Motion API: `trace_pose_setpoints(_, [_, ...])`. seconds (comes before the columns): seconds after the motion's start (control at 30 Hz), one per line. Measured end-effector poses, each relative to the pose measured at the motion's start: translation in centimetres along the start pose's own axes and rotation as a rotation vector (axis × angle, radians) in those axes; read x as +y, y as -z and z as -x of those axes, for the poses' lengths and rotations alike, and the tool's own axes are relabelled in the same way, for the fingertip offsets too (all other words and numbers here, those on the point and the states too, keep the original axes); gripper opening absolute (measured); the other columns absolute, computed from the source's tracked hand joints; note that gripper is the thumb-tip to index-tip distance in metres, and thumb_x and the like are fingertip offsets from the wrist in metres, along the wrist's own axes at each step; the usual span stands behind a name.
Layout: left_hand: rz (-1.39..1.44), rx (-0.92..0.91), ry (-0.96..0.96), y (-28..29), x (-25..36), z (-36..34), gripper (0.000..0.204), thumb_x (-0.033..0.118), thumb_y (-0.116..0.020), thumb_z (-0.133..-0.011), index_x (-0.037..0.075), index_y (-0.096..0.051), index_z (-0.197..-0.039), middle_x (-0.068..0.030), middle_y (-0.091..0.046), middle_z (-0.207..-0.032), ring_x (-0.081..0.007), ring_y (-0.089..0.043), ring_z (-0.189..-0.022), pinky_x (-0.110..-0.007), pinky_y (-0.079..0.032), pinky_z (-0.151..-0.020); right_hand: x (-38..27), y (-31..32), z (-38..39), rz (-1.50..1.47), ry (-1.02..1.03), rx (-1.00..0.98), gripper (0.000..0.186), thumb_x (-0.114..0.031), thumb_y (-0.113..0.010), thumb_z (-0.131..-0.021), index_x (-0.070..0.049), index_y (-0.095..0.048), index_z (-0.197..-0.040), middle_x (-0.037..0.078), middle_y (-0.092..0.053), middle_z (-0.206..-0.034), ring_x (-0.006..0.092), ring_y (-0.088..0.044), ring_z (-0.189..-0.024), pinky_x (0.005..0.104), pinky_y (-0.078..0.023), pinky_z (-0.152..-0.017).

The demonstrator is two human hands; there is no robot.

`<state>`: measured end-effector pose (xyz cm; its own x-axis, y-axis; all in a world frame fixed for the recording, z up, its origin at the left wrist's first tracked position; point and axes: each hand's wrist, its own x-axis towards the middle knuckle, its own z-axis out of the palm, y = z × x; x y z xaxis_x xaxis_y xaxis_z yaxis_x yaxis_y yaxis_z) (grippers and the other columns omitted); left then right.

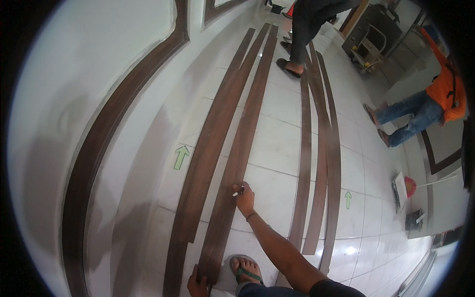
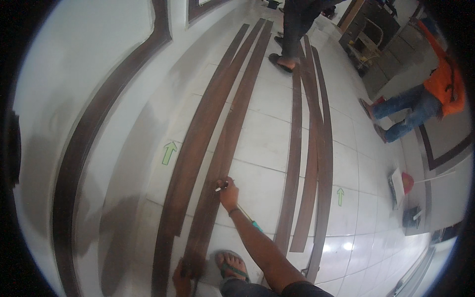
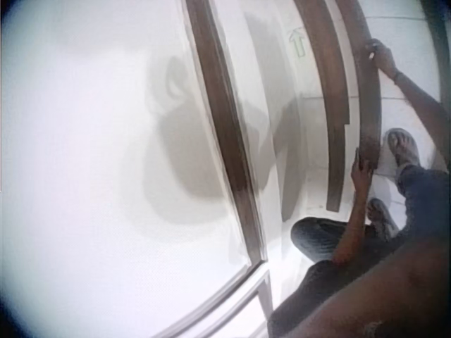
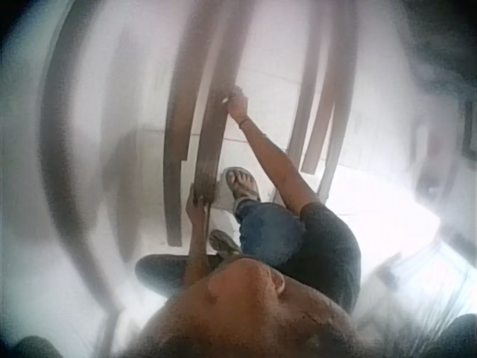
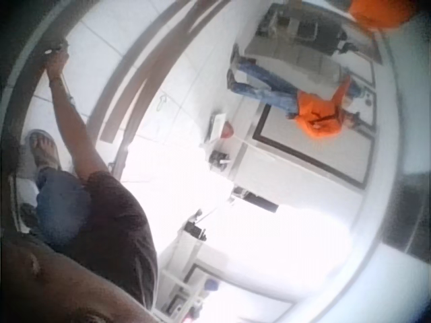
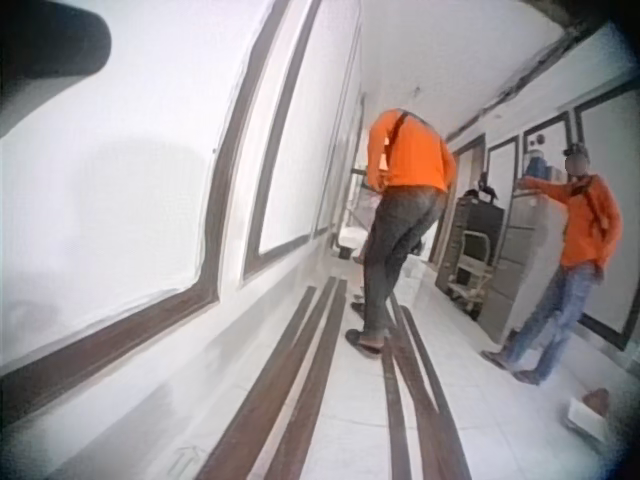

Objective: The person measures wood-patterned flooring strips using a tape measure and marker while sitting on a tiled floor. They align a metal straight edge along the marked line and cut the strip with a utility knife. Other people in the background move and position similar strips.

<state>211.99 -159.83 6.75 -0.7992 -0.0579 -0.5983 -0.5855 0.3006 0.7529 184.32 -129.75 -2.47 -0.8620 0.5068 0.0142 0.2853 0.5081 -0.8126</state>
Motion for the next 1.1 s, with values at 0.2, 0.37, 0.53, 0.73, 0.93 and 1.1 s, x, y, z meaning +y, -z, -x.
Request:
trace_pose_setpoints(0.2, [-0.018, 0.153, -0.127, -1.0, -1.8, -0.3, 0.045, 0.014, -0.063, -0.102, -0.003, -0.058, -0.143, -0.0200, -0.066, -0.134, -0.0305, -0.064, -0.120, -0.039, -0.053, -0.096, 0.6, 0.0, 0.0, -0.036, -0.043, -0.055, 0.047, -0.039, -0.071, -0.097, -0.002, -0.064, -0.126, 0.024, -0.073, -0.107, 0.0434, -0.071, -0.098, 0.0508, -0.055, -0.080])
trace_pose_setpoints(0.37, [-0.095, 0.176, -0.090, -1.0, -3.7, -0.6, 0.048, -0.001, -0.064, -0.092, -0.001, -0.057, -0.139, -0.0189, -0.066, -0.122, -0.0271, -0.067, -0.105, -0.039, -0.060, -0.085, -1.5, 1.7, 2.4, -0.014, 0.035, 0.061, 0.058, -0.028, -0.074, -0.097, -0.003, -0.052, -0.144, 0.019, -0.076, -0.105, 0.0316, -0.075, -0.094, 0.0416, -0.059, -0.075])
trace_pose_setpoints(0.53, [0.173, 0.278, 0.000, -1.1, -4.5, -0.4, 0.047, 0.000, -0.068, -0.090, 0.001, -0.060, -0.137, -0.0178, -0.065, -0.113, -0.0257, -0.067, -0.101, -0.036, -0.058, -0.082, -4.3, 5.1, 7.5, -0.038, -0.019, -0.097, 0.068, -0.022, -0.075, -0.095, -0.003, -0.042, -0.152, 0.022, -0.071, -0.123, 0.0363, -0.072, -0.110, 0.0435, -0.058, -0.090])
trace_pose_setpoints(0.73, [0.304, 0.394, 0.103, -1.3, -2.3, 0.5, 0.041, -0.001, -0.066, -0.091, 0.000, -0.064, -0.132, -0.0156, -0.067, -0.108, -0.0230, -0.069, -0.092, -0.036, -0.057, -0.078, -2.5, 9.3, 18.7, -0.071, -0.052, -0.269, 0.061, -0.012, -0.070, -0.097, -0.008, -0.045, -0.153, 0.019, -0.065, -0.135, 0.0298, -0.074, -0.103, 0.0394, -0.058, -0.090])
trace_pose_setpoints(0.93, [0.150, 0.395, 0.053, -0.9, -3.0, -0.5, 0.032, 0.003, -0.068, -0.092, -0.003, -0.073, -0.123, -0.0150, -0.072, -0.095, -0.0220, -0.070, -0.090, -0.036, -0.058, -0.079, -0.5, 11.4, 27.6, 0.040, 0.076, -0.448, 0.055, -0.013, -0.071, -0.092, -0.010, -0.054, -0.144, 0.018, -0.065, -0.137, 0.0379, -0.067, -0.115, 0.0466, -0.054, -0.097])
trace_pose_setpoints(1.1, [0.008, 0.417, -0.100, -0.9, -2.7, 0.1, 0.032, 0.006, -0.070, -0.092, -0.004, -0.074, -0.122, -0.0166, -0.074, -0.092, -0.0211, -0.072, -0.084, -0.033, -0.061, -0.067, 0.4, 11.7, 27.2, 0.086, 0.125, -0.568, 0.062, -0.009, -0.071, -0.087, -0.010, -0.050, -0.145, 0.019, -0.064, -0.136, 0.0429, -0.063, -0.112, 0.0496, -0.051, -0.097])
